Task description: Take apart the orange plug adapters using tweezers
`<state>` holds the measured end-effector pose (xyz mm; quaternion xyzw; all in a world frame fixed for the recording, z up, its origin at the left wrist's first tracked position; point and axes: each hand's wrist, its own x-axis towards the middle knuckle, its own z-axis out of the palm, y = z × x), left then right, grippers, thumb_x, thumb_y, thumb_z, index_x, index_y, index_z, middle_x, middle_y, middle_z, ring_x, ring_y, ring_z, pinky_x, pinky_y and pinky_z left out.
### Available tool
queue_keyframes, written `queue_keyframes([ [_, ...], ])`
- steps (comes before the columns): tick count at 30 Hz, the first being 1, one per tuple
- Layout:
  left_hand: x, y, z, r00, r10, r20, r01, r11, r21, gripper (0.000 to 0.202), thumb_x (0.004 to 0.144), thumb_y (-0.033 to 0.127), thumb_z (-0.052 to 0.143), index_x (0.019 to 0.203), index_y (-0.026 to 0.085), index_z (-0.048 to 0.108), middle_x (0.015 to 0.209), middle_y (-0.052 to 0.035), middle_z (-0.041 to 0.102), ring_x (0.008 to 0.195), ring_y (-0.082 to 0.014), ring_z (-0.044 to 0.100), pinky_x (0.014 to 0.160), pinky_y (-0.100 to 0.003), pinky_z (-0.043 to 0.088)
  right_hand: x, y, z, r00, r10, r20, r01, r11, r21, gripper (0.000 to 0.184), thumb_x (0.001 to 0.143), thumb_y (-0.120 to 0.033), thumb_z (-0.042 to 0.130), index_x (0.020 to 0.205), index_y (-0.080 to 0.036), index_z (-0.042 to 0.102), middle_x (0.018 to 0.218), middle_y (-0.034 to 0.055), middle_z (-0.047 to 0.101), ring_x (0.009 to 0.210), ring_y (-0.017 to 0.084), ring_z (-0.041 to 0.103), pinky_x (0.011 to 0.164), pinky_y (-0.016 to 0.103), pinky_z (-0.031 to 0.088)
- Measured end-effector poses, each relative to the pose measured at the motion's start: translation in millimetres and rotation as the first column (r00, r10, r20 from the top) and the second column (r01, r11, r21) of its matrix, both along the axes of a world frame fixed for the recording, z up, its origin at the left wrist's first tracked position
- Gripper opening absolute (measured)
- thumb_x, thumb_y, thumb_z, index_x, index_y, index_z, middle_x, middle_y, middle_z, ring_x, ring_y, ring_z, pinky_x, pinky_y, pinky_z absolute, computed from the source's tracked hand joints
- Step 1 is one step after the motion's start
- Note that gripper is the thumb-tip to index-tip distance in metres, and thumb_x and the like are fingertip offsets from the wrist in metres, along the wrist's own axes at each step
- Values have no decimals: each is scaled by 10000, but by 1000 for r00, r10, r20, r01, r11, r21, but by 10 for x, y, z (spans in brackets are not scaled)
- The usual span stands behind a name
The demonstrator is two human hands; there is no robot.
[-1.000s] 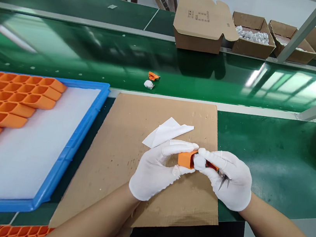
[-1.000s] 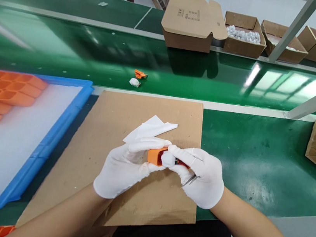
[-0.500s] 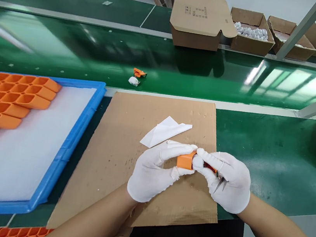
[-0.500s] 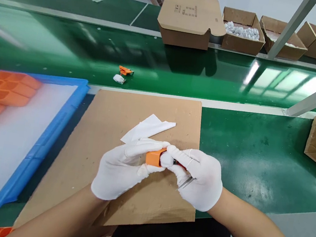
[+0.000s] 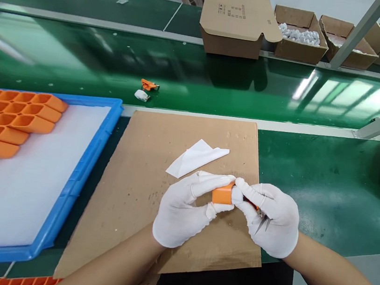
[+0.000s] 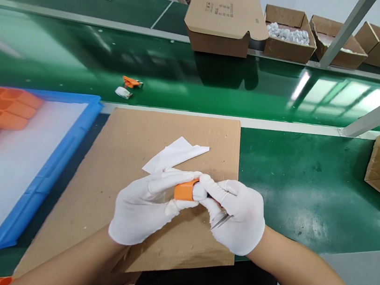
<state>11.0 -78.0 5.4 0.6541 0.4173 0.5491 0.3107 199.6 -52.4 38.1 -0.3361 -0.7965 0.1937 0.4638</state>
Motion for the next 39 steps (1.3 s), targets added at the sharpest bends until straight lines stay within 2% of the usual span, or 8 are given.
queue_keyframes([
  [4, 17, -9, -2, 1000, 18, -6, -18, 1000, -1, 515, 819, 161, 786, 1278, 368, 678, 1165, -26, 766, 979, -213, 728, 873, -383, 617, -9, -5, 2, 1000, 8, 4, -9, 1000, 11, 516, 904, -50, 638, 1368, -277, 624, 837, -22, 750, 698, 82, 685, 672, 161, 590],
  [11, 51, -25, 8, 999, 51, -15, -51, 998, -26, 434, 825, 205, 787, 1238, 309, 706, 1143, -53, 777, 946, -218, 740, 827, -368, 629, -2, -4, -24, 1000, 22, 8, -22, 1000, -1, 495, 912, -62, 630, 1361, -271, 631, 826, -15, 749, 690, 95, 680, 641, 177, 581],
  [16, 49, -27, 8, 997, 63, -38, -63, 998, 11, 485, 813, 185, 796, 1256, 352, 690, 1145, -24, 777, 932, -206, 736, 820, -371, 628, -13, -2, -26, 1000, 29, 7, -29, 999, 32, 529, 916, -51, 615, 1397, -272, 598, 847, -16, 755, 695, 93, 679, 648, 180, 579],
  [20, 60, -24, 19, 995, 88, -55, -86, 996, 36, 491, 814, 190, 798, 1264, 351, 684, 1130, -17, 780, 898, -187, 728, 800, -349, 623, -25, -14, -32, 1000, -7, 9, 7, 1000, 30, 481, 923, -71, 621, 1359, -275, 624, 838, -19, 764, 698, 96, 684, 648, 182, 579],
  [26, 80, -43, 16, 976, 174, -127, -163, 982, 95, 491, 802, 200, 816, 1252, 351, 690, 1129, -10, 783, 923, -190, 737, 821, -339, 621, 5, -18, -95, 992, -64, 113, 47, 987, 151, 559, 917, -69, 618, 1440, -253, 545, 839, -3, 765, 640, 107, 671, 590, 216, 551],
  [29, 90, -57, 30, 970, 208, -130, -192, 974, 121, 487, 801, 185, 813, 1243, 353, 697, 1124, -6, 785, 908, -183, 743, 810, -323, 624, 7, -11, -93, 991, -43, 127, 20, 984, 175, 619, 909, -53, 619, 1483, -245, 492, 848, -4, 763, 630, 109, 665, 577, 222, 548],
  [34, 89, -70, 84, 992, 123, -36, -122, 992, 35, 394, 828, 214, 784, 1203, 317, 724, 1131, -26, 783, 929, -200, 754, 817, -336, 652, 7, 2, -43, 996, 93, -16, -91, 990, 110, 606, 919, -44, 595, 1481, -248, 496, 875, 0, 757, 744, 112, 700, 668, 207, 595],
  [39, 63, -67, 74, 997, 74, 20, -74, 997, 34, 452, 829, 149, 764, 1240, 328, 707, 1185, -24, 767, 1008, -196, 736, 883, -340, 640, 61, 3, -83, 994, 110, 19, -112, 985, 129, 603, 904, -41, 613, 1476, -193, 496, 890, 32, 762, 732, 125, 703, 640, 233, 597],
])
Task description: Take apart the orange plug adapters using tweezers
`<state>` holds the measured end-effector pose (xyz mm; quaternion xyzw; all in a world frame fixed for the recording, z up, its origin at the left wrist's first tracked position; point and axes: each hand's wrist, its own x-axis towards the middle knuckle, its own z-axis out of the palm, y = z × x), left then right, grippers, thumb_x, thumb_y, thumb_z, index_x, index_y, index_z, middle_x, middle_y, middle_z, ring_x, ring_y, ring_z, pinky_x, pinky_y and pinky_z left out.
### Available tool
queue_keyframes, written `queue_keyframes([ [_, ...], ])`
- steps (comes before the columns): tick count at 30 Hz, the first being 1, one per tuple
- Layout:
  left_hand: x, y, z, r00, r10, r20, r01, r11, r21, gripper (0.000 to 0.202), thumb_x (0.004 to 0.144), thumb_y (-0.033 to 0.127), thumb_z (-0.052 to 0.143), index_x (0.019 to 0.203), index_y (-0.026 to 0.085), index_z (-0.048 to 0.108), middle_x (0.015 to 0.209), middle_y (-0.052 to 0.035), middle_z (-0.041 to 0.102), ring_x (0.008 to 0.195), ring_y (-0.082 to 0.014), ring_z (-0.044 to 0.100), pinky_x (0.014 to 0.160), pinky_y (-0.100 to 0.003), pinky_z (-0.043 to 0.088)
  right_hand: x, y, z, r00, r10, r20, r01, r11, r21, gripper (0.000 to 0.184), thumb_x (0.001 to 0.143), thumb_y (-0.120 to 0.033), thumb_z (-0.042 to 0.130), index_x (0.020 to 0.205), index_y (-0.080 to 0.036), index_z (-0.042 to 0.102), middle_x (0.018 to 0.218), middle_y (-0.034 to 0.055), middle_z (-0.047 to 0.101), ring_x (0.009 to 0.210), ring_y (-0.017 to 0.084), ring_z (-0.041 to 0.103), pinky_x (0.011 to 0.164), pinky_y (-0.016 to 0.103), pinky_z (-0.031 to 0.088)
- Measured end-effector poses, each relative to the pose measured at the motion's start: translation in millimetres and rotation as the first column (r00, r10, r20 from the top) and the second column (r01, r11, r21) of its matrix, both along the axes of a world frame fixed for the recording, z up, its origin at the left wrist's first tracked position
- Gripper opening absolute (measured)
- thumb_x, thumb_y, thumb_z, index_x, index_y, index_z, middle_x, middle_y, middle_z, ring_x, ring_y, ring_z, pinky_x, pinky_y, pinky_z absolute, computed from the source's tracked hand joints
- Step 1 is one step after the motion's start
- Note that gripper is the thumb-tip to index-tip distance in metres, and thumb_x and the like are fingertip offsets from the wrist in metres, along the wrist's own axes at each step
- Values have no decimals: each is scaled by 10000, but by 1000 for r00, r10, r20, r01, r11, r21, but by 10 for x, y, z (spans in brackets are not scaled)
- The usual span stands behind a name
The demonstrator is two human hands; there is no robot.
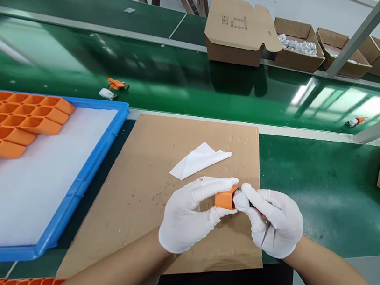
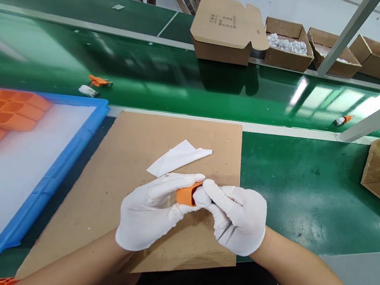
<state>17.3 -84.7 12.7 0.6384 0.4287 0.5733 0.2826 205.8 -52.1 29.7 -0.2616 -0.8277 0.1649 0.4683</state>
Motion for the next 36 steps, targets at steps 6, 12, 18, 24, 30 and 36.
queue_keyframes([
  [6, -3, 12, -42, 1000, -15, 12, 15, 1000, 18, 475, 824, 142, 770, 1247, 346, 698, 1198, -21, 762, 1018, -209, 736, 885, -370, 641, 34, -5, -18, 998, -13, 67, 12, 1000, 4, 625, 904, -38, 593, 1495, -198, 464, 902, 28, 765, 752, 126, 709, 597, 224, 568],
  [12, 0, 18, -60, 999, -40, -1, 40, 998, 45, 515, 820, 130, 769, 1275, 353, 682, 1188, -36, 764, 1001, -218, 730, 827, -380, 648, -5, -26, 10, 997, -24, 79, 25, 1000, -14, 618, 917, -49, 566, 1499, -225, 456, 844, -9, 740, 715, 102, 689, 582, 202, 533],
  [18, 30, 26, -75, 1000, 19, -8, -18, 999, 28, 456, 814, 138, 774, 1218, 340, 711, 1123, -29, 784, 928, -214, 745, 804, -389, 647, 8, -59, -21, 939, -186, 289, 163, 982, 99, 638, 813, -28, 510, 1428, -201, 516, 913, 13, 752, 660, 116, 648, 492, 246, 432],
  [24, 72, 19, -77, 987, 125, -99, -131, 989, -64, 386, 779, 184, 817, 1129, 336, 753, 1114, 6, 788, 940, -216, 749, 850, -392, 649, -26, -81, 55, 816, -260, 517, 199, 965, 171, 625, 688, -64, 487, 1295, -116, 624, 940, 46, 762, 508, 135, 547, 417, 342, 298],
  [30, 31, 44, -119, 994, 83, -71, -100, 952, -288, 392, 806, 253, 796, 1189, 306, 735, 1176, -26, 770, 1070, -259, 733, 945, -402, 626, -1, -15, 59, 970, -97, 225, 147, 965, -219, 433, 928, -196, 545, 1355, -197, 610, 1082, 56, 753, 804, 159, 693, 639, 277, 531],
  [36, 10, 86, -99, 999, 22, 45, -15, 991, -131, 341, 822, 198, 787, 1146, 278, 717, 1244, -62, 738, 1191, -259, 678, 1054, -452, 559, 13, 131, 50, 982, -95, -164, -92, 518, -850, 342, 881, -376, 705, 1174, -208, 757, 1030, 72, 782, 880, 211, 719, 777, 359, 604],
])
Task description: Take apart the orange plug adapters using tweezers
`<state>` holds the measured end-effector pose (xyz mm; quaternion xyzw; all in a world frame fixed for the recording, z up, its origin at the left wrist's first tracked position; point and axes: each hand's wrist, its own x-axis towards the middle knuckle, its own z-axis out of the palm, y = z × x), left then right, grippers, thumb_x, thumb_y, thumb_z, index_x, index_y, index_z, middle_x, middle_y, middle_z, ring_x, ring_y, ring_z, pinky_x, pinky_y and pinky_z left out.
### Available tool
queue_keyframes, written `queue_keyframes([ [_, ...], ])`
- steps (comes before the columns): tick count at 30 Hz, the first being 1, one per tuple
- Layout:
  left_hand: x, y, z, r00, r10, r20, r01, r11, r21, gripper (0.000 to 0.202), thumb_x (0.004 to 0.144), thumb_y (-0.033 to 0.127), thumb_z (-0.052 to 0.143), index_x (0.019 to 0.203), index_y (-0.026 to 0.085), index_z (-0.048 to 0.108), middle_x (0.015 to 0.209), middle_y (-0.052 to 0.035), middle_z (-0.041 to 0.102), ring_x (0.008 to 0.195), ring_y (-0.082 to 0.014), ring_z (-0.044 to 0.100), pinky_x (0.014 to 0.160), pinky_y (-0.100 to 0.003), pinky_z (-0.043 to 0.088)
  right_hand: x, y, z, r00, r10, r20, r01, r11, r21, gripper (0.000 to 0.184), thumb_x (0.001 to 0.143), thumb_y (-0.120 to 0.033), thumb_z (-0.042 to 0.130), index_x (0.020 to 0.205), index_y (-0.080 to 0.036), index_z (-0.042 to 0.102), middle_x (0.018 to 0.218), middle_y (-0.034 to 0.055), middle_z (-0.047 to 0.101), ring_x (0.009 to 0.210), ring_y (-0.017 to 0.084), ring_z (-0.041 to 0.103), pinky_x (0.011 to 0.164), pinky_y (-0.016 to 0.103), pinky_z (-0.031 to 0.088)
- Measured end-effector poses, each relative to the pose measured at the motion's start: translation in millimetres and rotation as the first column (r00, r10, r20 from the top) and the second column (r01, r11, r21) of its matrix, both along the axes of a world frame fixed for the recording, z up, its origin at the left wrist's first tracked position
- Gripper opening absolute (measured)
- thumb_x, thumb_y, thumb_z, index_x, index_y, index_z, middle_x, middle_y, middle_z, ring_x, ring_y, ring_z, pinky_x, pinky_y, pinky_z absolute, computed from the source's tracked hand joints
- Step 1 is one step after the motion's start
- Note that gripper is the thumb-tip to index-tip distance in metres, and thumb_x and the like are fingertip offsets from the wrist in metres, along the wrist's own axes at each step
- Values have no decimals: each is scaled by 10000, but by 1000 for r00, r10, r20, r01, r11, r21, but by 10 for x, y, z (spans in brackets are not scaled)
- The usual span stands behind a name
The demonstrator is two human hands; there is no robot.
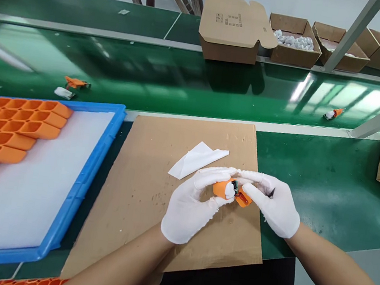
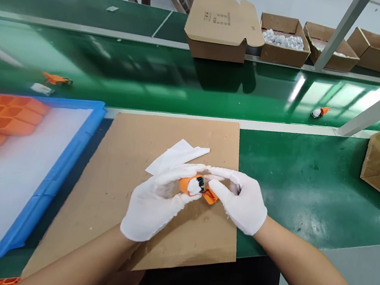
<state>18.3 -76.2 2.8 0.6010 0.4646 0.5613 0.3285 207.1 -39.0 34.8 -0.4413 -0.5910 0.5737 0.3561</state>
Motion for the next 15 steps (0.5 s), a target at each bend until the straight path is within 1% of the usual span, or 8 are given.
queue_keyframes([
  [1, -7, 7, 3, 1000, -14, -12, 14, 997, 77, 357, 820, 174, 787, 1149, 289, 709, 1252, -54, 732, 1221, -260, 659, 1052, -461, 558, -3, 27, -3, 994, 49, -97, -62, 989, -132, 365, 846, -403, 746, 1154, -208, 767, 1052, 77, 780, 905, 216, 720, 800, 366, 603],
  [2, -17, 13, 6, 999, -30, -34, 34, 990, 140, 381, 820, 154, 786, 1161, 299, 699, 1266, -47, 725, 1251, -262, 639, 1054, -472, 553, -5, 51, -6, 977, 88, -192, -133, 963, -235, 387, 811, -416, 783, 1139, -212, 773, 1073, 78, 777, 927, 214, 719, 826, 368, 599],
  [3, -27, 17, 7, 997, -46, -63, 57, 981, 183, 402, 823, 142, 781, 1178, 307, 688, 1279, -43, 718, 1276, -263, 620, 1060, -483, 545, -7, 70, -9, 955, 113, -274, -199, 930, -308, 402, 775, -418, 816, 1123, -220, 780, 1071, 72, 776, 926, 205, 718, 841, 364, 593],
  [5, -49, 19, 7, 990, -83, -112, 106, 969, 223, 419, 843, 151, 767, 1216, 313, 667, 1279, -42, 717, 1298, -261, 600, 1060, -490, 541, -8, 91, -11, 918, 137, -371, -290, 871, -396, 406, 729, -407, 859, 1092, -238, 791, 973, 43, 782, 859, 166, 709, 833, 336, 582],
  [7, -63, 15, 4, 983, -132, -129, 159, 960, 229, 407, 871, 175, 743, 1244, 311, 652, 1249, -48, 730, 1291, -255, 598, 1028, -470, 561, -4, 91, -4, 896, 170, -410, -348, 843, -410, 364, 722, -398, 866, 1038, -228, 806, 847, 22, 765, 779, 137, 683, 804, 309, 572],
  [10, -70, 12, 0, 972, -187, -142, 217, 947, 238, 393, 895, 187, 717, 1263, 304, 644, 1206, -60, 746, 1262, -246, 602, 970, -435, 582, -5, 59, 15, 883, 221, -415, -380, 856, -352, 287, 742, -380, 852, 940, -175, 817, 772, 38, 737, 742, 140, 659, 795, 317, 558],
  [12, -68, 17, 0, 966, -204, -160, 240, 937, 253, 381, 913, 199, 697, 1276, 296, 638, 1199, -69, 748, 1224, -241, 617, 954, -424, 580, -17, 24, 23, 883, 203, -423, -359, 873, -330, 273, 752, -361, 841, 939, -164, 812, 764, 45, 730, 733, 147, 653, 789, 327, 554],
  [15, -52, 25, -2, 961, -199, -193, 247, 930, 271, 369, 927, 219, 680, 1285, 294, 633, 1190, -71, 749, 1156, -230, 649, 940, -411, 579, -44, -28, 21, 894, 144, -425, -299, 897, -326, 244, 738, -318, 837, 932, -172, 807, 732, 21, 702, 694, 134, 629, 749, 307, 549],
])
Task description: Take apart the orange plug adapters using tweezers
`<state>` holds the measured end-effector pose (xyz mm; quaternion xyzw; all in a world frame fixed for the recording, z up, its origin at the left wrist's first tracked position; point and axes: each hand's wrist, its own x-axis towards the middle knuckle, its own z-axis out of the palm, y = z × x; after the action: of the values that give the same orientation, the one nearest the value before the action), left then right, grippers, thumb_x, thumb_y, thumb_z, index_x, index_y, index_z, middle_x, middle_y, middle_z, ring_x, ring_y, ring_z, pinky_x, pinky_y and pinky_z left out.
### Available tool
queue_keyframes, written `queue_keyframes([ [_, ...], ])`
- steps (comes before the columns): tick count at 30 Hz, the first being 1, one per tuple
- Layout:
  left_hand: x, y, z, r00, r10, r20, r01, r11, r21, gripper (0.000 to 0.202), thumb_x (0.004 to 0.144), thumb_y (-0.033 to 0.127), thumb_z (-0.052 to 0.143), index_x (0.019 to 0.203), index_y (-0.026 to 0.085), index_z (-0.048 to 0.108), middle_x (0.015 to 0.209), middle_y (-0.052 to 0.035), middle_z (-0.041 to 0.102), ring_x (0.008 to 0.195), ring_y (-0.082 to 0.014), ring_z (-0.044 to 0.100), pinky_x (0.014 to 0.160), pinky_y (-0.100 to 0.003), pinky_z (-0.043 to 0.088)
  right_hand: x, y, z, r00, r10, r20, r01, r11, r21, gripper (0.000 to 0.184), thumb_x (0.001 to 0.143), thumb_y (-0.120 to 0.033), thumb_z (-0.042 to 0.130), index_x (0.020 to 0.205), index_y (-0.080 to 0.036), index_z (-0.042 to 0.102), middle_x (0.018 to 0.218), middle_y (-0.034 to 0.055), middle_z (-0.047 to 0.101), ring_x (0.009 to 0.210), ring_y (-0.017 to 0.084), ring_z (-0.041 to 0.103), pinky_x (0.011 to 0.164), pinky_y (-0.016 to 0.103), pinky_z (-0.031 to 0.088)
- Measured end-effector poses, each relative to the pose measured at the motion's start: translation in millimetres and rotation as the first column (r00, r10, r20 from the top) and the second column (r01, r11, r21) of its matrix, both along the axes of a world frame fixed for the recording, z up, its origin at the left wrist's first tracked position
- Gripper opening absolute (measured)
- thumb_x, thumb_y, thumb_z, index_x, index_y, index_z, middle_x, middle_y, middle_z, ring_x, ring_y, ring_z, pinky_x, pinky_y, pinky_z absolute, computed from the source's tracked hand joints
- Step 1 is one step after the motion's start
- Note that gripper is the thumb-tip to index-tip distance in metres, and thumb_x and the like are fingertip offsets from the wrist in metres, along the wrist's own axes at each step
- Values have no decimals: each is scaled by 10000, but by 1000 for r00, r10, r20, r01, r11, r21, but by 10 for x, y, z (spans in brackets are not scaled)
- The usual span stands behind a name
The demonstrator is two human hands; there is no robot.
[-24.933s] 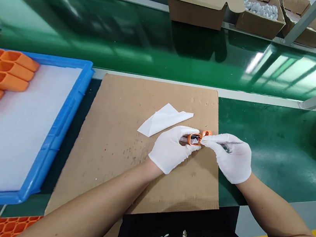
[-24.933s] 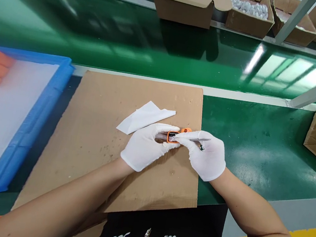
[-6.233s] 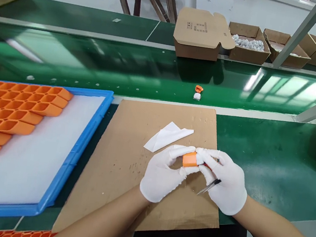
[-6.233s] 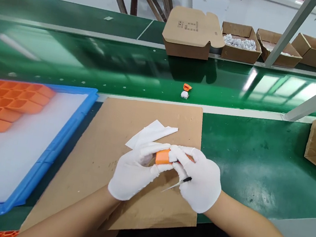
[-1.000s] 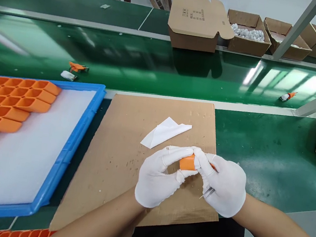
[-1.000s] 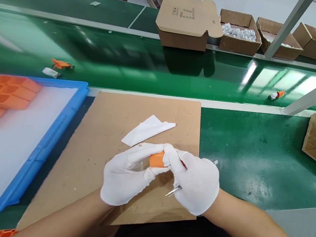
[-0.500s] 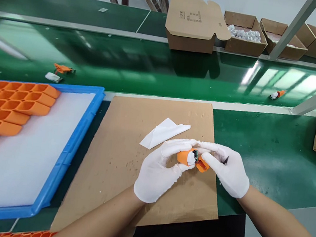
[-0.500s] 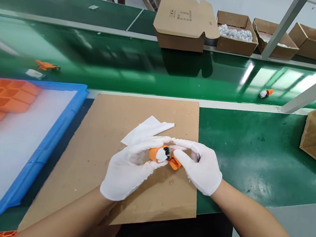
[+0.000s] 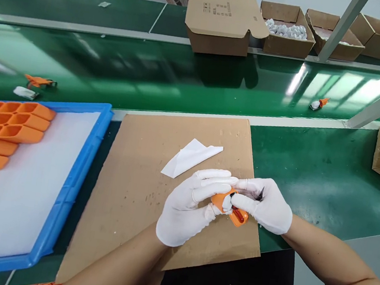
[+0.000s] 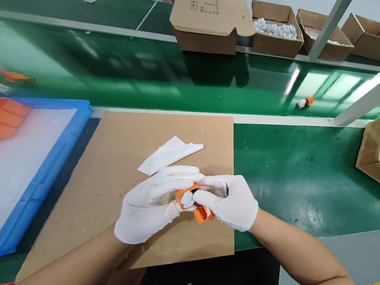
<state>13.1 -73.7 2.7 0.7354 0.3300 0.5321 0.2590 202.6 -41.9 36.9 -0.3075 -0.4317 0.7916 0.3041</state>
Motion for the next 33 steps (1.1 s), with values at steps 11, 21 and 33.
queue_keyframes([
  [11, 20, 29, -28, 983, 173, -60, -173, 985, 1, 376, 887, 194, 716, 1244, 297, 659, 1202, -59, 740, 1162, -249, 674, 991, -443, 569, -37, -7, 12, 956, -74, 285, -6, 963, 270, 295, 882, -432, 599, 814, -182, 740, 761, 16, 677, 679, 126, 569, 679, 274, 477],
  [21, -138, 172, -4, 941, 291, -171, -293, 956, 13, 351, 885, 137, 659, 1196, 298, 674, 1089, -36, 777, 1066, -235, 726, 1068, -488, 526, 124, 119, -10, 884, -168, 436, -139, 797, 588, 200, 849, -254, 574, 658, -194, 583, 692, 15, 646, 631, 131, 544, 619, 280, 401],
  [33, -35, 114, 162, 852, -240, 466, 455, 779, -431, 313, 835, 293, 786, 1131, 376, 730, 1180, -82, 687, 899, -232, 714, 730, -422, 617, 86, 160, 15, 945, 64, 319, -84, 995, 49, 291, 739, -402, 681, 587, -201, 535, 492, -50, 478, 445, 75, 296, 432, 248, 219],
])
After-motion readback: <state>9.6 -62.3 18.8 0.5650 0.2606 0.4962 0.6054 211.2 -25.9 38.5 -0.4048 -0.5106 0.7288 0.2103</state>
